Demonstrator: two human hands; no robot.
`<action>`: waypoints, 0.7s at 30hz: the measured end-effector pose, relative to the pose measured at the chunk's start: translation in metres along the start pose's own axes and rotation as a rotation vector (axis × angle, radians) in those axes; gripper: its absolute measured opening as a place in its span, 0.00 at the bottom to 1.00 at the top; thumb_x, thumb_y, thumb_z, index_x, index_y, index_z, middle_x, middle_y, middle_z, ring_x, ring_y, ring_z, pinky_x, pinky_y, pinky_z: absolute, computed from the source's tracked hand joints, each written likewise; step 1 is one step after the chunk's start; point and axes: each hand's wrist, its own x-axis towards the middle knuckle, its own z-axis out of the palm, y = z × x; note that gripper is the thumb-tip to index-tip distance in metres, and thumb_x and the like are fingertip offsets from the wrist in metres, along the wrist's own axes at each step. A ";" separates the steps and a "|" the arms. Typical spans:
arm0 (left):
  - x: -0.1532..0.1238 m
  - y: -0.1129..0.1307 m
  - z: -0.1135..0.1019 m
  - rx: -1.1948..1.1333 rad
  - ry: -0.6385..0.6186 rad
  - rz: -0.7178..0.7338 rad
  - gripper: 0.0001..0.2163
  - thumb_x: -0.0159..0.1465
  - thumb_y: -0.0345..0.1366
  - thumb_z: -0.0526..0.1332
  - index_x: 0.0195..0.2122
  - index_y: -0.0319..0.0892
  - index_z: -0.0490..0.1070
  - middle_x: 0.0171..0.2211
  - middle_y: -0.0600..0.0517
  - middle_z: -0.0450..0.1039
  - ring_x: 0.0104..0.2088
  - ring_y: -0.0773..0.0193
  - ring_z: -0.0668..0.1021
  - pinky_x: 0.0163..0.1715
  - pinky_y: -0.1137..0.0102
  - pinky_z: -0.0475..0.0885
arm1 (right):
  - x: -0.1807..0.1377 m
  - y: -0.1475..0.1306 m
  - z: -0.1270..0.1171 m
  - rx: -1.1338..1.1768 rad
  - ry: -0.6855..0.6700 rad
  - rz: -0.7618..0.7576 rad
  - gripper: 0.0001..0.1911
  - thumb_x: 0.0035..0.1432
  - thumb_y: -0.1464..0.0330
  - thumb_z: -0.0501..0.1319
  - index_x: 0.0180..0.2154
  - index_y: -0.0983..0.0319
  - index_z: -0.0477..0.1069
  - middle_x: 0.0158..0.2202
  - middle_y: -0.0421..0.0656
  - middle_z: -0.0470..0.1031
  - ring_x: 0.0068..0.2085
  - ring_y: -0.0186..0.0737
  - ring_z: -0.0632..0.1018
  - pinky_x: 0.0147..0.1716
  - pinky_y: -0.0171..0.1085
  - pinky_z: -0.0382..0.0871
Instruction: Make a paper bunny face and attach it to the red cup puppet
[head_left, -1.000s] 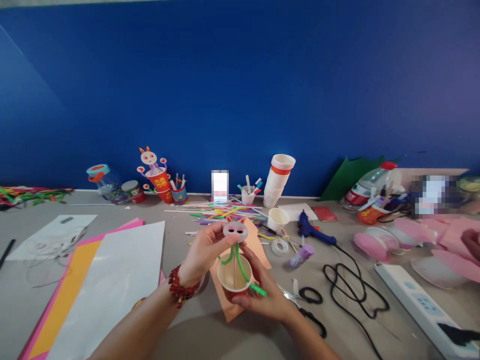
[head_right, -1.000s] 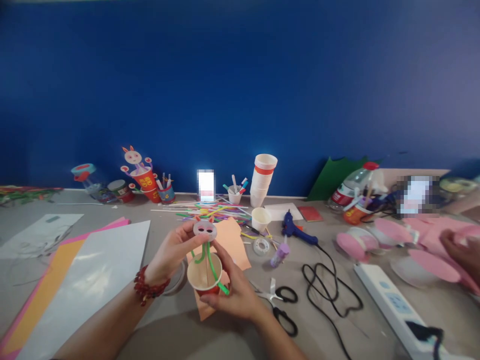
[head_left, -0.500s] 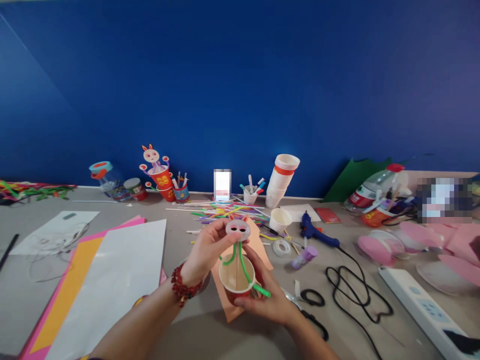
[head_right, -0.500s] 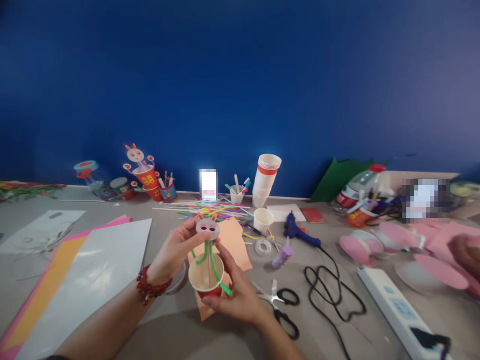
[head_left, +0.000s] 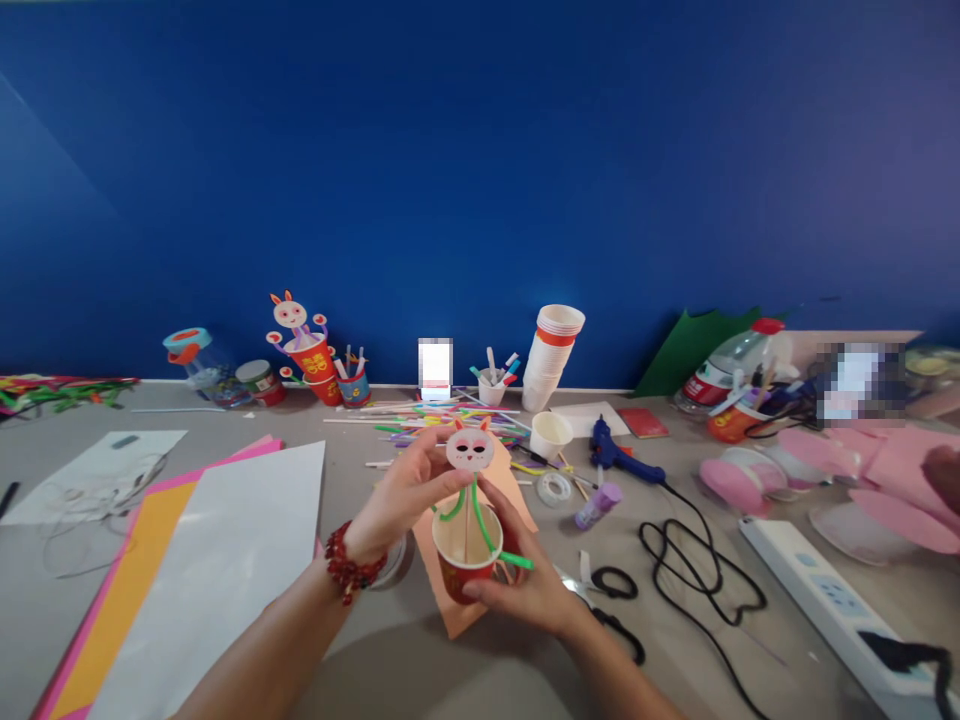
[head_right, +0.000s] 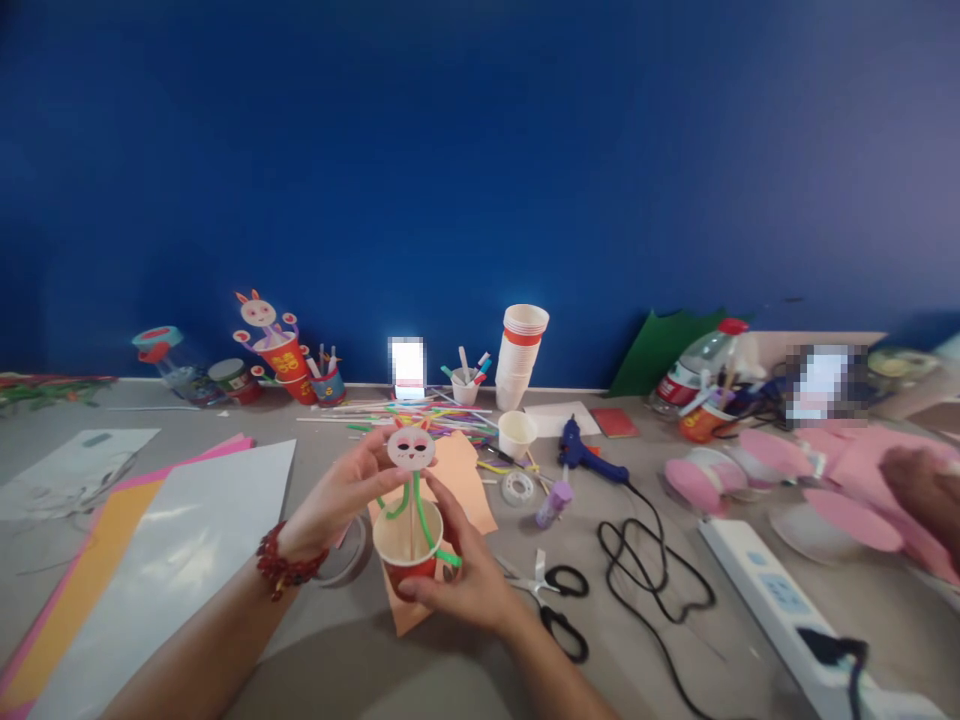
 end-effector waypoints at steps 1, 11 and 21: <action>-0.001 0.004 -0.004 0.060 0.033 0.042 0.17 0.61 0.40 0.67 0.49 0.42 0.70 0.46 0.44 0.79 0.49 0.54 0.79 0.50 0.62 0.72 | 0.001 0.000 0.000 -0.008 0.026 -0.003 0.53 0.48 0.56 0.73 0.68 0.51 0.47 0.71 0.49 0.49 0.68 0.55 0.58 0.64 0.53 0.54; -0.040 -0.059 -0.048 0.049 0.048 0.063 0.28 0.59 0.50 0.67 0.59 0.50 0.64 0.59 0.42 0.67 0.55 0.50 0.73 0.51 0.58 0.70 | 0.002 -0.005 0.002 0.156 0.115 0.054 0.57 0.46 0.54 0.74 0.69 0.52 0.44 0.68 0.50 0.55 0.68 0.54 0.57 0.63 0.51 0.57; -0.052 -0.088 -0.015 -0.125 -0.128 -0.025 0.30 0.55 0.40 0.71 0.58 0.49 0.65 0.60 0.44 0.67 0.60 0.47 0.69 0.58 0.56 0.66 | 0.002 -0.005 0.011 0.141 0.126 0.095 0.58 0.44 0.48 0.72 0.69 0.51 0.45 0.65 0.48 0.62 0.66 0.55 0.61 0.61 0.51 0.61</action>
